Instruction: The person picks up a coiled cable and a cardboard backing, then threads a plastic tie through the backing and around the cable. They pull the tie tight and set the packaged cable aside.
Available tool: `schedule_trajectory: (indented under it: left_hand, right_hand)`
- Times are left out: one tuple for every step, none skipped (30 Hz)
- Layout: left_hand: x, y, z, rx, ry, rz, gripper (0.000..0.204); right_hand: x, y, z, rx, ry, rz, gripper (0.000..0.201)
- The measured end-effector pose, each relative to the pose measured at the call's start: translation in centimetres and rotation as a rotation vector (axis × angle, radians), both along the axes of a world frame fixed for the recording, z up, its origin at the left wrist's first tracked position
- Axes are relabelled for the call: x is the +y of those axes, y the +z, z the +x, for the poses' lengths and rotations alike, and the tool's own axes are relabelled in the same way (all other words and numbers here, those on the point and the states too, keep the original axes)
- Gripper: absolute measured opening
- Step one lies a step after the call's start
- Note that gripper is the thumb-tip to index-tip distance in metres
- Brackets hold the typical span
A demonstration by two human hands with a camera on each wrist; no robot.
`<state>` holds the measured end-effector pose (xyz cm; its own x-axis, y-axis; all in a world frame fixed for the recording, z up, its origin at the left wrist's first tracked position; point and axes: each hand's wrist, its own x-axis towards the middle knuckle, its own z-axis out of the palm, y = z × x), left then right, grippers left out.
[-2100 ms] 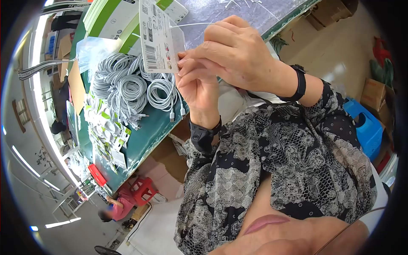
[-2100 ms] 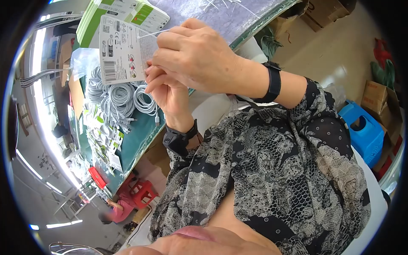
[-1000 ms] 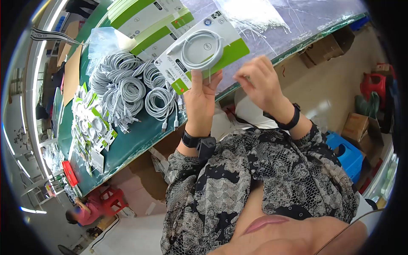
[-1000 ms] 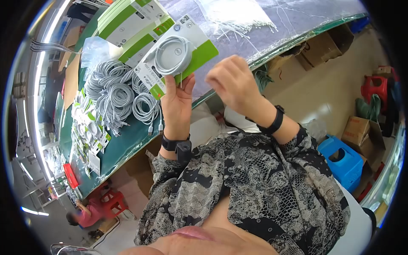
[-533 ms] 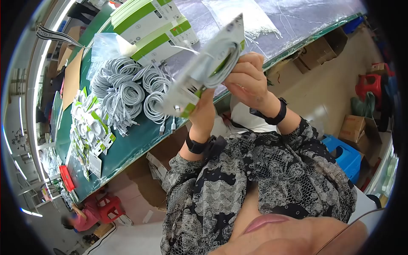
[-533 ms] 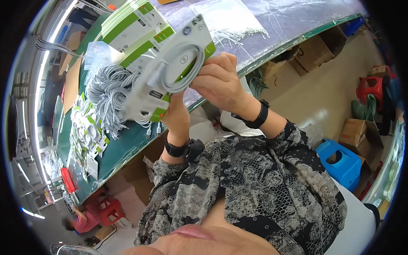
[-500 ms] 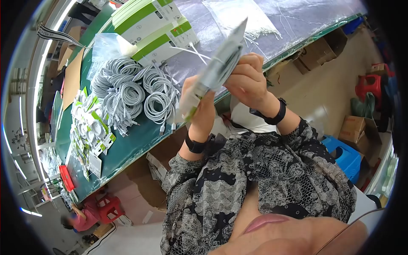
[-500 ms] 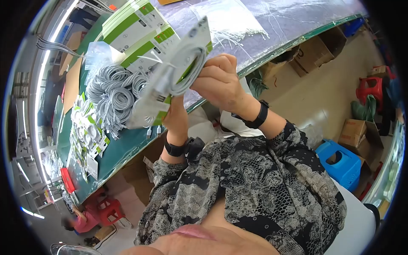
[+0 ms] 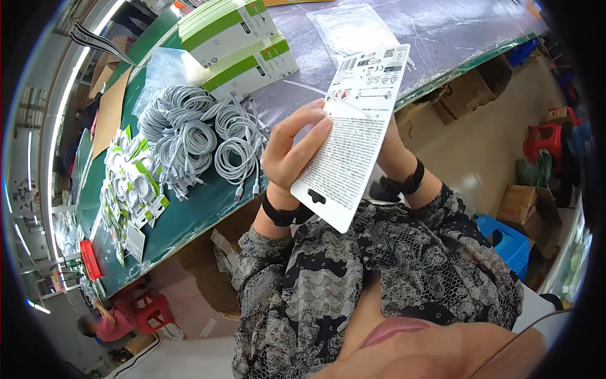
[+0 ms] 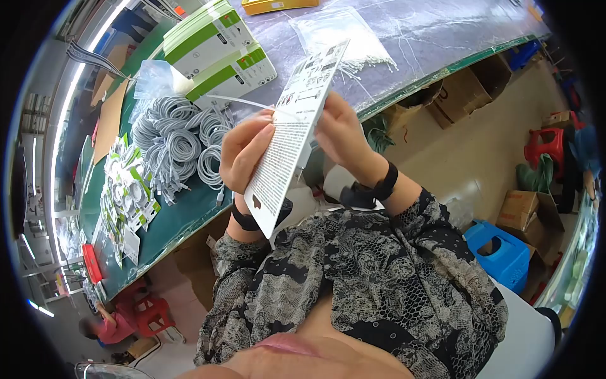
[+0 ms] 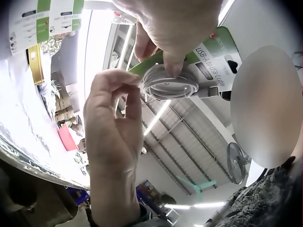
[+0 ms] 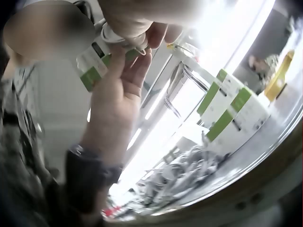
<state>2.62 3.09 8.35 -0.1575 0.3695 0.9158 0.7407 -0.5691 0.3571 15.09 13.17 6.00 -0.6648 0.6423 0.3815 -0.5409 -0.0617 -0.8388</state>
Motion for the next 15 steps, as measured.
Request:
schedule_trajectory:
  left_hand:
    - [-0.1,-0.2,0.1,-0.007,-0.001,-0.001,0.035]
    - [0.1,-0.3,0.1,0.011,-0.024,-0.008,0.034]
    - [0.2,-0.4,0.1,0.034,-0.045,-0.020,0.032]
    - [0.4,-0.2,0.2,0.018,-0.092,-0.006,0.032]
    - [0.4,-0.3,0.4,0.014,-0.092,-0.008,0.032]
    - [0.3,-0.3,0.6,-0.016,-0.072,0.009,0.033]
    - [0.2,-0.4,0.8,-0.046,-0.053,0.026,0.033]
    - [0.0,-0.5,0.5,0.001,-0.040,0.013,0.034]
    - [-0.2,-0.4,0.4,-0.003,-0.041,0.010,0.034]
    - [-0.3,-0.1,0.5,0.034,-0.030,-0.001,0.034]
    - [-0.3,0.1,0.5,0.072,-0.019,-0.011,0.033]
    - [-0.4,0.2,0.4,0.072,-0.023,-0.013,0.033]
    - [-0.4,0.3,0.4,0.084,-0.017,-0.012,0.034]
    - [-0.3,0.2,0.3,0.095,-0.010,-0.011,0.034]
    - [-0.3,0.2,0.3,0.095,-0.013,-0.011,0.034]
  right_hand:
    - [-0.5,0.2,0.3,0.167,0.355,-0.665,0.028]
    - [-1.7,0.1,0.1,0.198,0.350,-0.345,0.036]
    - [-1.9,0.2,0.4,0.194,0.350,-0.343,0.036]
    - [-2.1,0.2,0.9,0.119,0.335,-0.191,0.037]
    - [-2.3,0.3,1.4,0.044,0.319,-0.039,0.038]
    - [-2.4,0.3,1.8,-0.030,0.302,0.111,0.039]
    - [-2.5,0.3,2.3,-0.103,0.285,0.263,0.040]
    - [-2.5,0.3,2.6,-0.178,0.266,0.414,0.041]
    - [-2.6,0.3,2.8,-0.253,0.246,0.564,0.042]
    - [-2.2,-0.5,2.2,-0.290,0.183,0.715,0.049]
    - [-2.6,-0.5,2.4,-0.292,0.181,0.712,0.049]
    - [-3.2,0.3,2.6,-0.314,0.201,0.548,0.047]
    - [-3.6,0.7,2.6,-0.333,0.219,0.386,0.046]
    - [-3.6,0.6,2.5,-0.333,0.217,0.384,0.046]
    - [-3.6,0.5,2.4,-0.335,0.210,0.371,0.046]
